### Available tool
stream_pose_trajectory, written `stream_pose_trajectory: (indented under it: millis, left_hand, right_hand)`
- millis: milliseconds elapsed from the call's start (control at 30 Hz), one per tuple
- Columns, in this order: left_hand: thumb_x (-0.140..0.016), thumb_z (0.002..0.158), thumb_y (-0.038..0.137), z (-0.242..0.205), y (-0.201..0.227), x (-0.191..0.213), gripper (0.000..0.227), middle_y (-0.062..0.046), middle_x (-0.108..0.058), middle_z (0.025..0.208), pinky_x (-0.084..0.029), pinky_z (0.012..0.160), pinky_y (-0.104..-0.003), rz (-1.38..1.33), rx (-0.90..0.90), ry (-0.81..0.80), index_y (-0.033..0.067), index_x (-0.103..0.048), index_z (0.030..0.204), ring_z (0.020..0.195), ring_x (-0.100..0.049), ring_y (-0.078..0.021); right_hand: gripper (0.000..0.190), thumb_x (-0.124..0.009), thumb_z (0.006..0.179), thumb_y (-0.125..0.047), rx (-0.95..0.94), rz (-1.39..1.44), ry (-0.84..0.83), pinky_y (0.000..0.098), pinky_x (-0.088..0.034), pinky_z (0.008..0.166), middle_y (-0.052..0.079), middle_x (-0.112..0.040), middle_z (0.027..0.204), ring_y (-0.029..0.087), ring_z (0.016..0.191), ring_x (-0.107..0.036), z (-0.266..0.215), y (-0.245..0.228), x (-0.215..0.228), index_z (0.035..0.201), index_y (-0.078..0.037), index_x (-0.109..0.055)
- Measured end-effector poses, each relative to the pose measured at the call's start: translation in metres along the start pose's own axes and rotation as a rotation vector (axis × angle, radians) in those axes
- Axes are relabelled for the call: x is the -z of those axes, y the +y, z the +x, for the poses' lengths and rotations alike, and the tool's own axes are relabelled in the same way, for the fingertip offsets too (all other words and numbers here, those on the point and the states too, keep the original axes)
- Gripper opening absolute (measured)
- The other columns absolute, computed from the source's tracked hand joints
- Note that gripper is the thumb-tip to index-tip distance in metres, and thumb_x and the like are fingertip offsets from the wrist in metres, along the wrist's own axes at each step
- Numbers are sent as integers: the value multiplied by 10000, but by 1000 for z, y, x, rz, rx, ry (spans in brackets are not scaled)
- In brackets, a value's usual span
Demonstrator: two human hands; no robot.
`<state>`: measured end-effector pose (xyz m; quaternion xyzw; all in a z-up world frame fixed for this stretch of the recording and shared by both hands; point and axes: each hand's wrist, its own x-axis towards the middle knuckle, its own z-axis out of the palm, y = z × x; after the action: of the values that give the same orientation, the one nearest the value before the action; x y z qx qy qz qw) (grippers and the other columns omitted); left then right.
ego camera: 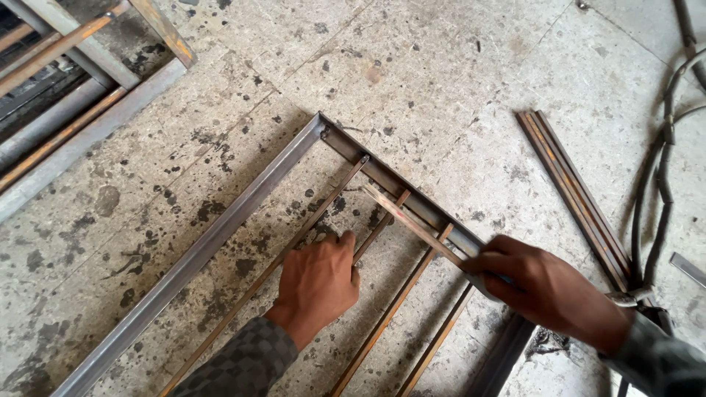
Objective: Measuring a metal frame and welding additional steel bars into place.
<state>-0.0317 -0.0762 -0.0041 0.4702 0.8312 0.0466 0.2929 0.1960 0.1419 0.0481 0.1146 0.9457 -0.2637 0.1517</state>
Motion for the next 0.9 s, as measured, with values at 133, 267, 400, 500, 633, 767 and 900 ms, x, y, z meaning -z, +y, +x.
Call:
stream_pose_trajectory:
  millis: [133, 267, 400, 500, 633, 767, 900]
  left_hand:
    - [-687, 913, 280, -4, -1, -17, 458, -199, -722, 1040, -599, 549, -369, 100, -337, 365, -15, -631, 1259, 756, -700, -253]
    - [-636, 993, 336, -15, 26, -25, 453, -199, -716, 961, -567, 476, -320, 5, -402, 202, -28, -624, 1263, 618, -657, -210]
    - [-613, 1014, 363, -19, 45, -28, 389, -54, -623, 669, -423, 389, -292, -57, -216, -186, 22, -634, 1200, 457, -485, -128]
    - [-670, 961, 260, -10, 43, -61, 295, -11, -558, 574, -375, 340, -274, -31, -280, -84, 14, -641, 1122, 383, -422, -94]
    - [-684, 905, 108, -1, 44, -74, 142, 26, -500, 570, -328, 386, -268, 23, -255, -103, 134, -643, 771, 413, -355, -79]
    - [-693, 884, 82, 3, 39, -91, 227, 33, -492, 564, -322, 399, -270, 31, -258, -82, 163, -598, 695, 416, -329, -82]
    - [-716, 866, 139, 1, 42, -80, 126, 9, -532, 584, -354, 431, -263, -3, -283, -62, 124, -638, 768, 432, -389, -91]
  right_hand:
    - [345, -628, 892, -233, -53, -65, 44, 265, -643, 491, 34, -712, 1082, 137, 603, -713, -41, 7, -17, 1209, -170, -748]
    - [374, -664, 892, -280, -277, -97, -48, 270, -627, 459, 18, -668, 1166, 128, 591, -715, -53, -4, -22, 1255, -205, -719]
    - [393, -605, 928, -284, -389, -167, -154, 264, -588, 481, -27, -658, 1150, 110, 623, -703, -47, -8, -24, 1311, -272, -694]
    - [375, -589, 946, -269, -399, -192, -169, 265, -569, 480, -32, -652, 1141, 105, 649, -681, -40, -11, -24, 1305, -281, -697]
    - [401, -542, 960, -198, -346, -177, -160, 257, -567, 455, -40, -644, 1153, 111, 611, -644, -40, 4, -33, 1327, -272, -686]
    - [386, -567, 946, -203, -319, -169, -131, 253, -563, 447, -31, -646, 1144, 97, 618, -633, -42, 7, -33, 1307, -251, -694]
    - [409, -570, 946, -202, -329, -176, -149, 256, -559, 457, -33, -647, 1141, 105, 611, -632, -39, 3, -28, 1333, -262, -689]
